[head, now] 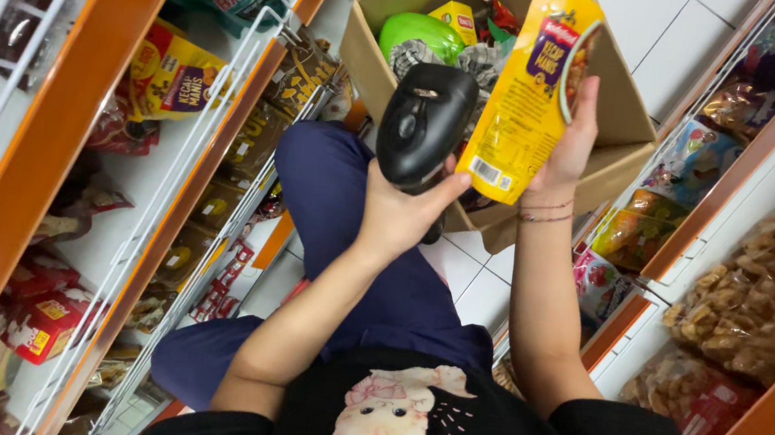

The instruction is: The person sits on the floor and uses a spray bottle and a cloth to wipe down store shelves and product packaging before placing items back into a cardboard box.

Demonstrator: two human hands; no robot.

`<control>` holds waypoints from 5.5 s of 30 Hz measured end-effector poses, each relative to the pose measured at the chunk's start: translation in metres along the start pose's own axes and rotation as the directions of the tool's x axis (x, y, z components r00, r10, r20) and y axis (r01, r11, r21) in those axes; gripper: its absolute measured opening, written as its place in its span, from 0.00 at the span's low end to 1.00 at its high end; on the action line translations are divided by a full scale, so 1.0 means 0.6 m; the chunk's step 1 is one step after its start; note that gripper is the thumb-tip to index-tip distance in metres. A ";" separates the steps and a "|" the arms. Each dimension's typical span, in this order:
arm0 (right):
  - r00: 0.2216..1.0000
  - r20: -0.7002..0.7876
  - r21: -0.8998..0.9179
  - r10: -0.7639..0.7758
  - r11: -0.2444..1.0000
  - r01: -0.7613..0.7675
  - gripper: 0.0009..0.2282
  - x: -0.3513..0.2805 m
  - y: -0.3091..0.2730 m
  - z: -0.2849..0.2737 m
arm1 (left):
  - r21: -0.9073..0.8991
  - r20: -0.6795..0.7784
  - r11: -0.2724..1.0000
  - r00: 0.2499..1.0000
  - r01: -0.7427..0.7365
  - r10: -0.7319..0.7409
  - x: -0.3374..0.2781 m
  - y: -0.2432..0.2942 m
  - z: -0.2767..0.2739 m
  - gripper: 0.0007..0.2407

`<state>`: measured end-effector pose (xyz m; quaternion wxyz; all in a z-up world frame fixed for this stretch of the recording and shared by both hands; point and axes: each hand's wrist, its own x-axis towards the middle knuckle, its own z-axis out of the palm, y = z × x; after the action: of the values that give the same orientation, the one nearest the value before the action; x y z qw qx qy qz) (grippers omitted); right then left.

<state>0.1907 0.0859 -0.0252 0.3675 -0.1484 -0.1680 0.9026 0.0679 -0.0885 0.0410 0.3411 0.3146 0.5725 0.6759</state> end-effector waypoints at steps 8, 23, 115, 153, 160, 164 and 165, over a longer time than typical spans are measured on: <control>0.998 0.022 0.155 0.053 0.986 -0.056 0.29 -0.020 0.053 0.047 | -0.114 -0.100 0.993 0.995 -0.007 -0.004 -0.002 0.013 -0.005 0.07; 0.991 0.136 0.085 0.003 0.996 -0.015 0.25 -0.005 0.079 -0.092 | 0.244 0.356 0.939 0.923 -0.243 0.146 -0.040 0.087 -0.072 0.18; 0.753 0.656 -0.671 -0.046 0.421 0.611 0.12 -0.031 0.423 0.230 | 0.636 -0.478 0.756 0.690 -0.154 0.543 -0.191 0.062 -0.338 0.30; 0.887 0.453 -0.814 -0.092 0.364 0.453 0.05 0.103 0.540 0.232 | 0.257 -0.877 0.966 0.416 -0.019 0.241 -0.092 -0.034 -0.408 0.12; 0.889 0.433 -0.811 -0.149 0.367 0.456 0.04 0.102 0.554 0.245 | 0.260 -0.851 0.961 0.447 -0.099 0.276 -0.081 -0.053 -0.404 0.22; 0.878 0.443 -0.821 -0.180 0.312 0.478 0.06 0.098 0.553 0.257 | 0.263 -0.845 0.962 0.499 0.078 0.191 -0.081 -0.049 -0.390 0.26; 0.876 0.449 -0.816 -0.174 0.320 0.481 0.06 0.095 0.551 0.260 | 0.245 -0.855 0.958 0.498 0.148 0.142 -0.082 -0.047 -0.386 0.28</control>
<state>-0.1122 -0.1262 -0.0293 0.3741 -0.1576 -0.7093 0.5763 -0.0906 -0.2552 -0.0224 -0.0399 -0.0217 0.7576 0.6511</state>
